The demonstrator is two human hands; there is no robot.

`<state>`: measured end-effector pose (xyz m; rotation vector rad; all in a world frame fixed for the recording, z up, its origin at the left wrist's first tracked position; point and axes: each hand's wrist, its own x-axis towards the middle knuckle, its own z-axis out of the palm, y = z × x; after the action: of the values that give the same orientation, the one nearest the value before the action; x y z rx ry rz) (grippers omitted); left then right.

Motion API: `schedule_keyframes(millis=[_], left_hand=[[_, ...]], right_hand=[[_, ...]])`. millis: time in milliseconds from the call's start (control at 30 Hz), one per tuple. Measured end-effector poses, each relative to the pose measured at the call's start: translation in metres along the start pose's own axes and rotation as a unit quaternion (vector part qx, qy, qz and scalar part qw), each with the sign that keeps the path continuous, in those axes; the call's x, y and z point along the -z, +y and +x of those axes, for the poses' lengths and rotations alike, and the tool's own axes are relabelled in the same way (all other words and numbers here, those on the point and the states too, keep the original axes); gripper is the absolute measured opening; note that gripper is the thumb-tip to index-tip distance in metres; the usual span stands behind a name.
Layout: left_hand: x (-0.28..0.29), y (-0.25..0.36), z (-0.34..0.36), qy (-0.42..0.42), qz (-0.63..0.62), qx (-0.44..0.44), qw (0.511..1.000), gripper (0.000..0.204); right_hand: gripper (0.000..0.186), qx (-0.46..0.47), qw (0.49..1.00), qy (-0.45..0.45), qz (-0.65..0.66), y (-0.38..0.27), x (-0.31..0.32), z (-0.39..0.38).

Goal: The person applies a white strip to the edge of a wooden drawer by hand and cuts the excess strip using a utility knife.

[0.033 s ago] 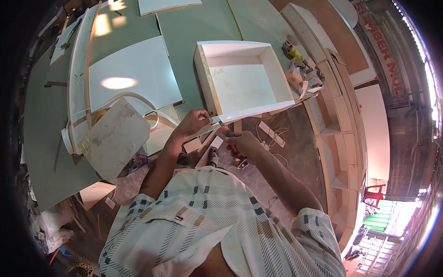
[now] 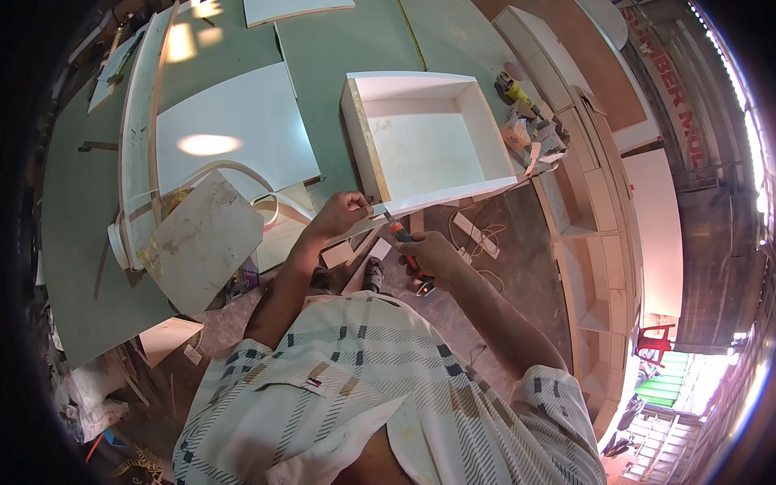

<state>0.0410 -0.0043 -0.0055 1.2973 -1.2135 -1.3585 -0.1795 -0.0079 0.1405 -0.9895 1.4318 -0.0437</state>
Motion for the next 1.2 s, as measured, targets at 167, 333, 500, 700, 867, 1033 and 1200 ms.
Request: schedule_keyframes(millis=[167,333,500,700,867,1033,1200], left_hand=[[0.000,-0.014,0.003,-0.009,-0.028,0.002,1.000,0.028],[-0.003,-0.017,0.005,0.010,-0.017,-0.005,1.000,0.027],[-0.002,-0.021,0.005,0.008,-0.027,-0.003,1.000,0.027],[-0.003,-0.030,0.007,-0.012,-0.047,0.014,0.999,0.023],[-0.005,-0.009,-0.001,-0.027,-0.121,0.030,0.992,0.017],[0.003,0.004,-0.016,0.041,-0.118,-0.032,0.992,0.014],[0.018,0.023,-0.025,0.062,-0.105,-0.056,0.991,0.017]], right_hand=[[0.025,-0.005,1.000,-0.017,-0.006,-0.006,0.000,-0.002],[0.027,-0.017,1.000,-0.010,-0.017,-0.012,-0.002,0.009],[0.028,-0.011,1.000,-0.011,-0.013,-0.008,0.000,0.007],[0.026,0.004,1.000,-0.025,-0.003,-0.024,0.001,0.014],[0.022,0.134,0.989,0.063,0.031,-0.076,0.019,-0.007],[0.017,0.277,0.928,0.198,0.154,-0.048,0.083,0.008],[0.035,0.211,0.874,0.318,0.300,0.007,0.100,0.085]])
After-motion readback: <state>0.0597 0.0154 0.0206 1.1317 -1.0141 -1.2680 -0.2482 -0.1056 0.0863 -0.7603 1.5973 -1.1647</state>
